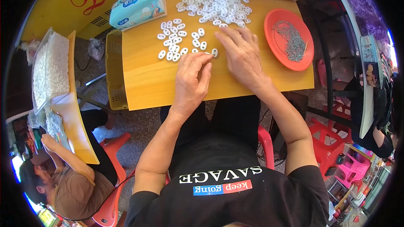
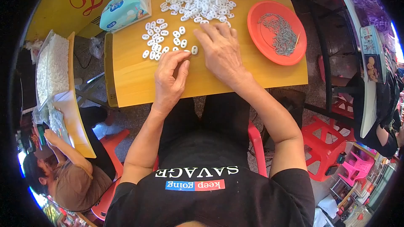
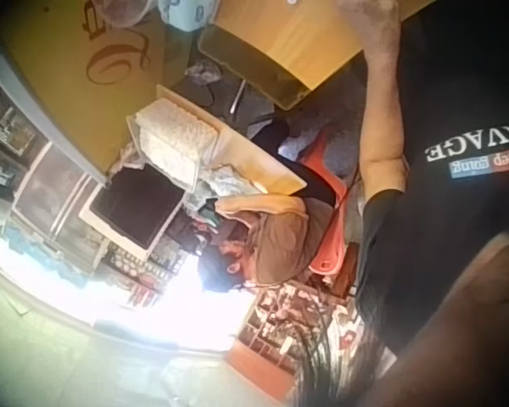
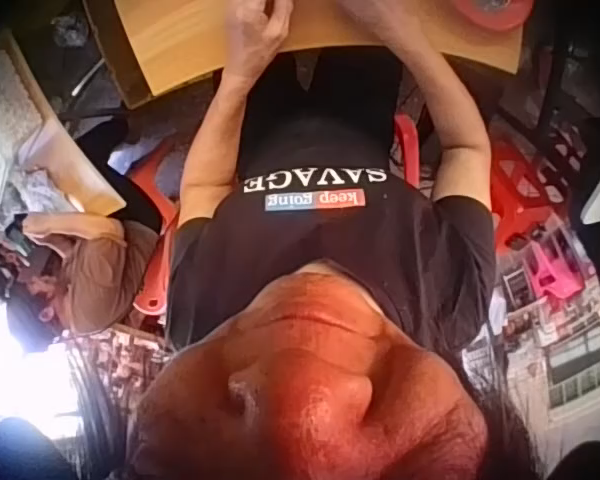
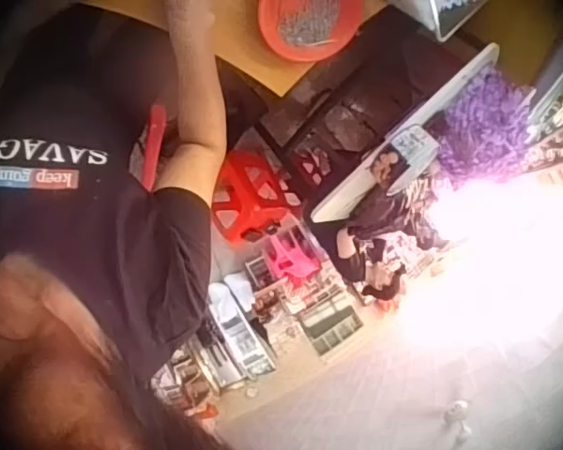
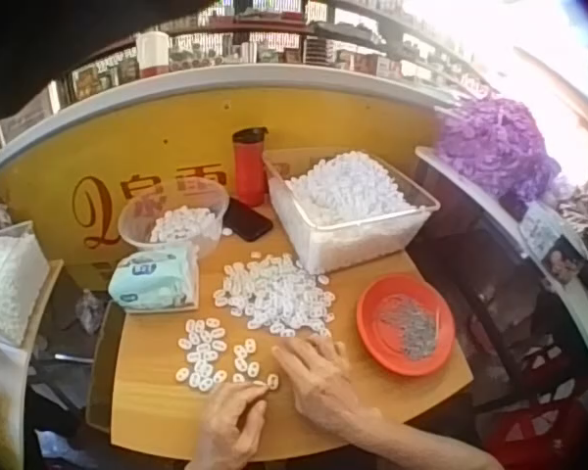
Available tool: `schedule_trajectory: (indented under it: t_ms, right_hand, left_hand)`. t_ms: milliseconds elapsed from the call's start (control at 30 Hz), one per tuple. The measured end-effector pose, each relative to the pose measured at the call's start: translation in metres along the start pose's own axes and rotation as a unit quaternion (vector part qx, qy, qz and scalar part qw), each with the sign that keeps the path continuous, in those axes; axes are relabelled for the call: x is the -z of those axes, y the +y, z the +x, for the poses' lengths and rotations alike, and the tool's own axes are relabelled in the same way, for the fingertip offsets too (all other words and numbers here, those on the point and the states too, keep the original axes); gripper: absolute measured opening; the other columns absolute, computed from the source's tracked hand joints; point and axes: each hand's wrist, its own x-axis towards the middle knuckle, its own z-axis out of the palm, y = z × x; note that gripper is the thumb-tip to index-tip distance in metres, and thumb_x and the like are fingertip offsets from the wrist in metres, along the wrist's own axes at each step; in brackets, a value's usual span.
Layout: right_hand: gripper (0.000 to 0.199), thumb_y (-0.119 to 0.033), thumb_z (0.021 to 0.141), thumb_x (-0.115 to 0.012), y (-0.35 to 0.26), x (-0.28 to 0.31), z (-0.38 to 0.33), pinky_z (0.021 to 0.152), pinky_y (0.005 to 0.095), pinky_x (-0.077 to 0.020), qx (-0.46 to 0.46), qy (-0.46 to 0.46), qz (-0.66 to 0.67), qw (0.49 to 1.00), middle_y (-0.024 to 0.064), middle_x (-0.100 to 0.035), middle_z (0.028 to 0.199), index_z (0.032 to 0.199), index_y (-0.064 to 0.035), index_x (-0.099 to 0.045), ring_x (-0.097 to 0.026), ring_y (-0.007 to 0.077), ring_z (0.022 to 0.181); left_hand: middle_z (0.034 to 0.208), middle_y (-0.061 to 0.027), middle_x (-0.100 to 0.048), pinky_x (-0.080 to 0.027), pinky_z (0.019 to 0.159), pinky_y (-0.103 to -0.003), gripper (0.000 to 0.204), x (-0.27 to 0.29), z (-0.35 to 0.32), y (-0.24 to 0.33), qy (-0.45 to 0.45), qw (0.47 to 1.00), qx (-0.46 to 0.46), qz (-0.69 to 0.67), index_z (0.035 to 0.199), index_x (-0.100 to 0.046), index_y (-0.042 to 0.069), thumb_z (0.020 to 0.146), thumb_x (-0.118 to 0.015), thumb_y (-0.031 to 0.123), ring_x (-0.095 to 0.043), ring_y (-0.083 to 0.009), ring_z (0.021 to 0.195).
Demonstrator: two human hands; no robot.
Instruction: Assembling small white plastic toggles with metal loops at a workbench.
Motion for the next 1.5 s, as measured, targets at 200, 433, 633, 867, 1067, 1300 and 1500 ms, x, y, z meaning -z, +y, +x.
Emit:
schedule_trajectory:
  t_ms: [200,433,633,867,1067,1300,1500]
  right_hand:
    - [0.037,-0.006,0.077,-0.062,-0.004,-0.001,0.002,0.090,0.0408,-0.0398,-0.008,-0.021,-0.009,1.000,0.0079,-0.062,0.119,0.114,-0.0065,-0.064,-0.054,0.0270,0.105]
    - [0.036,-0.009,0.079,-0.063,0.000,-0.011,0.008,0.090,0.0408,-0.0401,-0.001,-0.003,0.030,1.000,0.0071,-0.063,0.118,0.115,-0.0079,-0.063,-0.054,0.0275,0.106]
    - [0.031,-0.015,0.085,-0.066,-0.007,-0.011,0.014,0.089,0.0420,-0.0416,0.006,0.008,0.036,0.999,0.0054,-0.064,0.118,0.115,-0.0076,-0.063,-0.055,0.0273,0.106]
    - [0.034,-0.019,0.085,-0.068,-0.006,-0.013,0.021,0.093,0.0424,-0.0399,0.017,0.009,0.066,0.998,0.0037,-0.065,0.118,0.117,-0.0085,-0.062,-0.055,0.0260,0.108]
    - [0.035,-0.019,0.085,-0.068,-0.001,-0.021,0.028,0.096,0.0441,-0.0384,0.041,-0.006,0.058,0.997,0.0037,-0.065,0.118,0.117,-0.0089,-0.062,-0.053,0.0269,0.116]
    - [0.036,-0.013,0.084,-0.067,0.003,-0.014,0.028,0.097,0.0431,-0.0380,0.078,0.002,0.086,0.993,0.0042,-0.067,0.113,0.119,-0.0094,-0.062,-0.053,0.0281,0.117]
    - [0.036,-0.007,0.084,-0.062,0.010,-0.009,0.025,0.097,0.0434,-0.0390,0.045,-0.005,0.050,0.998,0.0063,-0.068,0.109,0.120,-0.0089,-0.061,-0.055,0.0287,0.113]
  left_hand:
    - [0.101,-0.0116,-0.064,-0.047,0.083,-0.034,0.017,0.000,0.000,0.000,-0.003,1.000,0.006,-0.002,0.104,-0.065,0.000,0.087,-0.063,-0.002,-0.059,-0.0260,0.094]
    - [0.099,-0.0117,-0.064,-0.047,0.081,-0.035,0.016,-0.001,0.001,0.000,0.006,1.000,-0.004,-0.010,0.101,-0.065,0.000,0.085,-0.063,-0.003,-0.059,-0.0277,0.092]
    - [0.097,-0.0124,-0.063,-0.047,0.080,-0.037,0.016,-0.002,0.001,0.000,0.014,1.000,-0.004,-0.016,0.099,-0.064,-0.001,0.083,-0.064,-0.004,-0.057,-0.0297,0.090]
    - [0.097,-0.0130,-0.063,-0.047,0.080,-0.038,0.016,-0.001,0.001,-0.001,0.010,1.000,-0.007,-0.013,0.098,-0.064,-0.001,0.082,-0.064,-0.004,-0.057,-0.0303,0.090]
    - [0.097,-0.0130,-0.062,-0.047,0.081,-0.038,0.016,-0.001,0.001,-0.001,0.011,1.000,-0.008,-0.019,0.098,-0.064,-0.001,0.083,-0.064,-0.004,-0.057,-0.0305,0.091]
    - [0.096,-0.0126,-0.062,-0.047,0.081,-0.038,0.015,-0.001,0.002,-0.001,0.010,1.000,-0.007,-0.018,0.097,-0.064,-0.001,0.083,-0.064,-0.003,-0.058,-0.0300,0.091]
    - [0.095,-0.0114,-0.063,-0.047,0.080,-0.038,0.015,0.000,0.001,-0.001,0.013,1.000,0.002,-0.021,0.097,-0.065,-0.001,0.082,-0.065,-0.003,-0.058,-0.0291,0.089]
